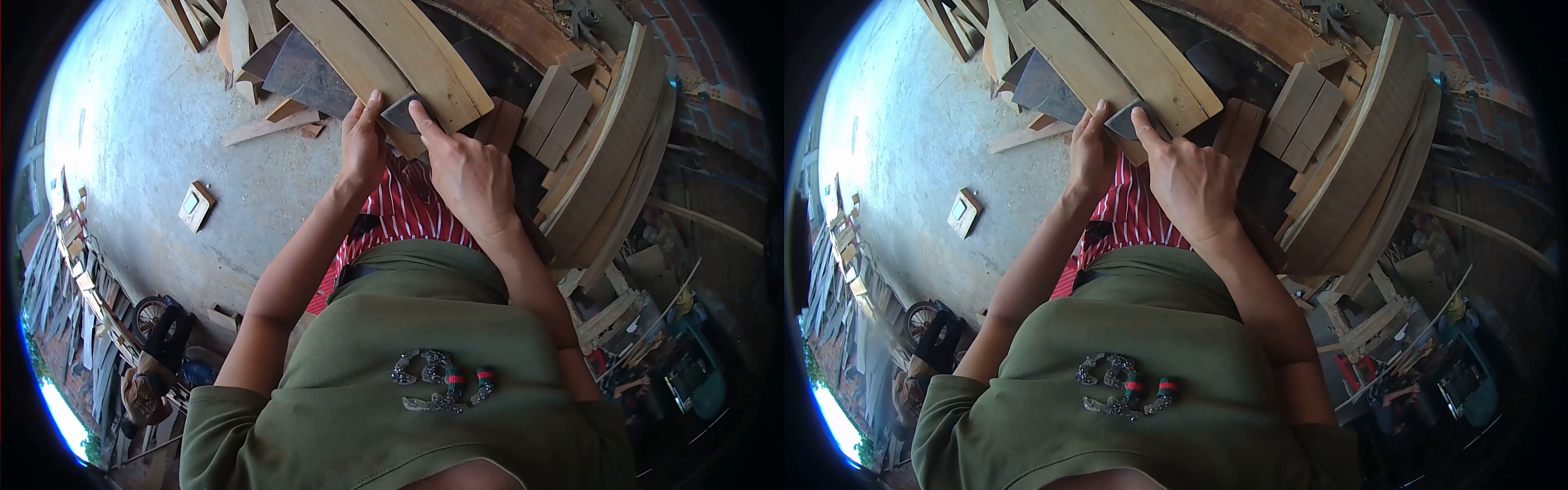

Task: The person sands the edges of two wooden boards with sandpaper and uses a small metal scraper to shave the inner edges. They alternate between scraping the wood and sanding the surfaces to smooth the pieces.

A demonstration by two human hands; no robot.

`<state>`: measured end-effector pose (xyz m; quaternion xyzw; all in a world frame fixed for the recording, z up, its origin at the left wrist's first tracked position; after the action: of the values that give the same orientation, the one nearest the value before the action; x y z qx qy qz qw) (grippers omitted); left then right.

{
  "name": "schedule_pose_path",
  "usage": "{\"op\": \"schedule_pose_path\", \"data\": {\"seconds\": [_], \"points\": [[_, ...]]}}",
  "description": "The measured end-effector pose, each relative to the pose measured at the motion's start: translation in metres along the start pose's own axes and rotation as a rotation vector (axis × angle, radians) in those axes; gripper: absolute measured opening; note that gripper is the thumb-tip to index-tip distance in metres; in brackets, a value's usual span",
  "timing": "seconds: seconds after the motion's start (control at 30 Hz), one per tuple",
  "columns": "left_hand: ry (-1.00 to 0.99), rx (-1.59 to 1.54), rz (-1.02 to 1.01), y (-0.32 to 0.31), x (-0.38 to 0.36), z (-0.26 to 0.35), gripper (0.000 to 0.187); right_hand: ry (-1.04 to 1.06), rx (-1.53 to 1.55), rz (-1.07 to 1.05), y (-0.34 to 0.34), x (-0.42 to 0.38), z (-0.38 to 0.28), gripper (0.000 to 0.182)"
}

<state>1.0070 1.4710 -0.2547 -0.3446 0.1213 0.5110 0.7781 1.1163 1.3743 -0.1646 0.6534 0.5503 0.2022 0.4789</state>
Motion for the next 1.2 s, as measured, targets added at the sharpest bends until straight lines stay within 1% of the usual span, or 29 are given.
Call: {"op": "schedule_pose_path", "data": {"seconds": [0.2,0.3,0.37,0.43,0.5,0.57,0.63,0.67,0.73,0.83,0.9,0.93,1.1,1.2], "points": [[-0.063,-0.013,-0.024,0.005,0.006,-0.007,0.03,0.006,-0.01,0.01,0.002,0.004,-0.003,0.046],[-0.036,-0.014,0.024,0.003,0.004,-0.008,0.029,0.021,0.009,0.023,0.003,0.003,-0.001,0.044],[-0.048,-0.006,-0.056,0.006,0.004,-0.008,0.03,0.014,-0.008,0.017,0.004,0.007,-0.001,0.047],[-0.071,-0.023,-0.073,0.004,0.004,-0.004,0.031,0.021,-0.021,0.028,0.006,0.009,-0.004,0.05],[-0.028,-0.002,0.047,0.0,0.002,-0.005,0.027,-0.037,0.024,-0.034,0.01,0.004,-0.003,0.042],[-0.038,-0.007,0.036,0.002,0.004,-0.006,0.026,-0.023,0.045,-0.033,0.014,0.008,-0.003,0.042],[-0.083,-0.028,-0.029,0.001,0.002,-0.005,0.026,-0.018,0.067,-0.032,0.012,0.009,0.0,0.042],[-0.085,-0.029,-0.031,0.0,0.001,-0.004,0.026,-0.01,0.075,-0.028,0.01,0.011,0.003,0.042],[-0.037,0.019,0.027,0.002,0.0,-0.004,0.026,0.004,0.087,-0.02,0.012,0.012,0.002,0.042],[-0.066,-0.016,0.017,0.002,0.004,-0.009,0.026,-0.003,0.143,-0.073,0.016,0.007,0.006,0.041],[-0.074,-0.029,-0.017,0.004,0.004,-0.012,0.026,0.086,0.189,0.03,0.01,0.013,0.007,0.04],[-0.093,-0.038,-0.052,0.005,0.005,-0.011,0.026,0.091,0.193,0.031,0.01,0.013,0.006,0.04],[-0.089,-0.02,0.003,0.005,0.007,-0.013,0.027,-0.017,0.193,-0.07,0.014,0.003,0.006,0.042],[-0.085,0.018,0.026,0.005,0.006,-0.012,0.029,-0.014,0.207,-0.053,0.011,0.005,0.006,0.043]]}}
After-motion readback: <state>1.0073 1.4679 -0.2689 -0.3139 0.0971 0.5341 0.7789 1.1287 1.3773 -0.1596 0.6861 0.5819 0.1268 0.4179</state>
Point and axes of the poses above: each hand's wrist, its own x-axis towards the middle knuckle, its own y-axis out of the back of the hand, z = x × y, the point moved 2 cm from there along x, towards the middle knuckle, and after that the axes turned 10 degrees about x, right-handed, at the moved point
